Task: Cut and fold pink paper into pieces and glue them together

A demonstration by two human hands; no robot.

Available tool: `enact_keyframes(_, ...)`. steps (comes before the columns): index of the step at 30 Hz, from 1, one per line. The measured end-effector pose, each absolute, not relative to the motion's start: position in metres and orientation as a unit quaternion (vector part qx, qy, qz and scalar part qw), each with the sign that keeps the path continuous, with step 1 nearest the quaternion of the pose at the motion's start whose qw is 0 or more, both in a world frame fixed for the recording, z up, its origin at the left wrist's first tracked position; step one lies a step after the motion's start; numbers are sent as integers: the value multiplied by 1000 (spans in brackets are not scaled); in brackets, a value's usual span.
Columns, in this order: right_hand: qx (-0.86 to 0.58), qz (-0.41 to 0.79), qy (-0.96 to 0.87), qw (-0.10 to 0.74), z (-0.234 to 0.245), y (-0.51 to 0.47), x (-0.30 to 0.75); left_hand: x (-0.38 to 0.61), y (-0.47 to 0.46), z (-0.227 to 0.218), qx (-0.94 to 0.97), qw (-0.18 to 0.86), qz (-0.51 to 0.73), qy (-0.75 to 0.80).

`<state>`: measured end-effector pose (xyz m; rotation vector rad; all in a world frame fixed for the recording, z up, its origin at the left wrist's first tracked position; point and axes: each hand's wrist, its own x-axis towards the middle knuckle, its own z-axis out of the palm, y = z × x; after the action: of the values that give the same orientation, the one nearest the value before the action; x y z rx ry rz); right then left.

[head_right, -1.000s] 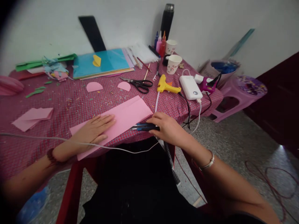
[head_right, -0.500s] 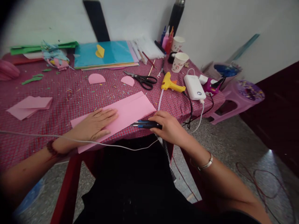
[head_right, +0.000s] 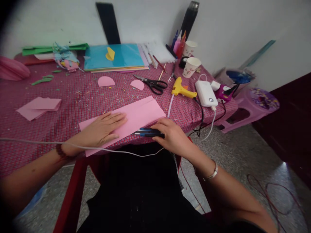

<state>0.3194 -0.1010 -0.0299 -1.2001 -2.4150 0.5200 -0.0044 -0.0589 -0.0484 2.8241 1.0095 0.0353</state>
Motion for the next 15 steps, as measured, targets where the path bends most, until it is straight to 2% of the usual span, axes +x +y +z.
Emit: enact_keyframes(15, -415, 187, -868, 199, -28, -109, 294, -3, -61, -44, 937, 84, 19, 339)
